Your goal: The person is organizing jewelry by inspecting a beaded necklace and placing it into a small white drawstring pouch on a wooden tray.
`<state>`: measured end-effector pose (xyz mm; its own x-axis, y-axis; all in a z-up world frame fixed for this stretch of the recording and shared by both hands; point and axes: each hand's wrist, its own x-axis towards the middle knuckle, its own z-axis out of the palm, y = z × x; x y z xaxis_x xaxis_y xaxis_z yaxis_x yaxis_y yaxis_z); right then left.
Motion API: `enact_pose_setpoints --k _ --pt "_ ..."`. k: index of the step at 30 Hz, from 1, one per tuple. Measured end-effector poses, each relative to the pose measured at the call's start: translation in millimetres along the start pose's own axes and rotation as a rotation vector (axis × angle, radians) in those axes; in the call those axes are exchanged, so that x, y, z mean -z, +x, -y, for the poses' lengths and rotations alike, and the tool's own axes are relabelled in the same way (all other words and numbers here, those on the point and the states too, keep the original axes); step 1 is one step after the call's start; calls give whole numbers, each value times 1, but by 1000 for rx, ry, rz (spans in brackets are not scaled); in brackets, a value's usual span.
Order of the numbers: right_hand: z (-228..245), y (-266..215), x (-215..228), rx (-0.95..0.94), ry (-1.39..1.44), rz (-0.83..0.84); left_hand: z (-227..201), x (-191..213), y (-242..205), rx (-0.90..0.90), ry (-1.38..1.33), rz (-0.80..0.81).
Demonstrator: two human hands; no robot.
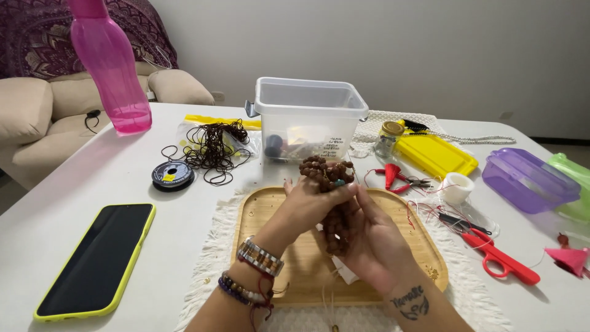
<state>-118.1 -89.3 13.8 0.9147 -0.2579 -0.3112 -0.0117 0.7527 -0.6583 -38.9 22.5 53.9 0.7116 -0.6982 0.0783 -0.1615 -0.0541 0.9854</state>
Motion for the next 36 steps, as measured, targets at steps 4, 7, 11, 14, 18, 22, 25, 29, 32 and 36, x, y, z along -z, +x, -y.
enact_pose_setpoints --k 4,7,11,14,18,22,25,29,32,36 --pt "6 -16 -10 46 -58 -112 -10 -2 -7 289 -26 65" --pt "5 -12 4 29 19 12 -3 -4 -6 241 -135 131" --pt "3 -16 11 24 79 2 -1 -4 -5 195 -122 133" --pt "3 -17 18 3 152 36 -12 -5 -11 152 -52 151" --pt "3 -11 31 15 111 -27 -14 -7 -12 -7 360 145" --pt "13 -17 38 38 27 42 -23 -3 -2 31 444 263" --pt "31 -25 55 65 -56 82 -44 3 -2 -19 525 399" --pt "63 -50 91 103 -24 -5 -40 -7 -35 -1 906 291" --pt "73 -72 114 150 -125 -198 -4 -33 -63 -340 1005 323" --pt "74 -85 134 156 -223 -255 39 -65 -62 -554 1453 194"
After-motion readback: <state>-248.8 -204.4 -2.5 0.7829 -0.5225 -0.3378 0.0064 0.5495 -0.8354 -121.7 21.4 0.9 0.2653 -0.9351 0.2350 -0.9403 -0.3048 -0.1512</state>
